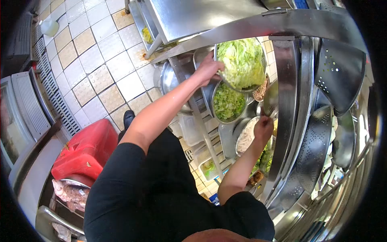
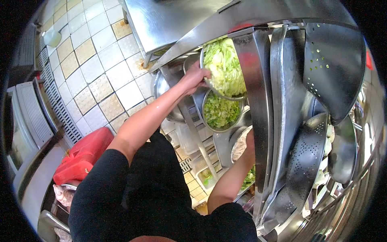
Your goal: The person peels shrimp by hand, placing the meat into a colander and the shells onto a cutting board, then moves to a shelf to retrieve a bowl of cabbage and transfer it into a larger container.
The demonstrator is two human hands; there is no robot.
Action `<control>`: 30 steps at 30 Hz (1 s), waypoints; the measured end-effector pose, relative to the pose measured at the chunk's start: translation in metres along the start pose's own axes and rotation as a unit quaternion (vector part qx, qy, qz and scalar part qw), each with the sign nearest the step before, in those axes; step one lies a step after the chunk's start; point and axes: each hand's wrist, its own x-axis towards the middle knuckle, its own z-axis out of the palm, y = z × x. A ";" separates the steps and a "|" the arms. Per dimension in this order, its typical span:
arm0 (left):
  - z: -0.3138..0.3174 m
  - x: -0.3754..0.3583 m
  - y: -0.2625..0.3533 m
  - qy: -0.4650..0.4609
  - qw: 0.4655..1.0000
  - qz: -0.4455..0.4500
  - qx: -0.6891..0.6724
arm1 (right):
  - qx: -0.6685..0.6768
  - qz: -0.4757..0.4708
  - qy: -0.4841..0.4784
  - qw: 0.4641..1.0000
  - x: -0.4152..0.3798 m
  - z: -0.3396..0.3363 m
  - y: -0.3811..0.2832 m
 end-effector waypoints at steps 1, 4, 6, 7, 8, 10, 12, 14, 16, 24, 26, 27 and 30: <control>0.006 0.018 -0.001 -0.001 1.000 0.004 0.000 | -0.012 -0.009 0.008 1.000 -0.007 -0.008 0.004; 0.019 0.064 -0.016 0.005 1.000 0.028 -0.012 | -0.041 0.004 0.011 0.999 -0.017 -0.028 0.010; 0.028 0.088 -0.031 0.040 0.997 0.065 -0.010 | -0.035 0.044 0.001 0.998 -0.020 -0.035 0.010; 0.032 0.097 -0.036 0.055 0.995 0.084 -0.006 | -0.033 0.064 -0.004 0.997 -0.022 -0.039 0.010; 0.036 0.104 -0.041 0.079 0.994 0.080 0.015 | -0.078 0.038 0.040 0.995 -0.036 -0.010 0.019; 0.041 0.123 -0.061 0.124 0.981 0.136 0.064 | -0.112 0.020 0.074 0.991 -0.033 0.003 0.023; 0.037 0.142 -0.085 0.149 0.971 0.153 0.107 | -0.116 0.011 0.086 0.989 -0.022 0.004 0.025; 0.029 0.150 -0.098 0.152 0.968 0.135 0.146 | -0.122 -0.009 0.092 0.988 -0.013 0.023 0.032; 0.027 0.146 -0.097 0.134 0.970 0.106 0.172 | -0.148 -0.035 0.100 0.983 -0.007 0.053 0.043; 0.012 0.126 -0.074 0.012 0.954 0.016 0.299 | -0.181 -0.109 -0.082 0.974 0.088 0.103 0.071; 0.002 0.094 -0.062 0.015 0.920 0.090 0.381 | -0.421 -0.264 -0.153 0.854 0.088 0.129 0.087; -0.005 0.071 -0.054 0.017 0.898 0.129 0.420 | -0.338 -0.192 -0.106 0.915 0.087 0.145 0.095; -0.041 -0.012 -0.041 -0.043 0.971 0.105 0.213 | -0.085 0.000 -0.019 0.996 0.111 0.159 0.113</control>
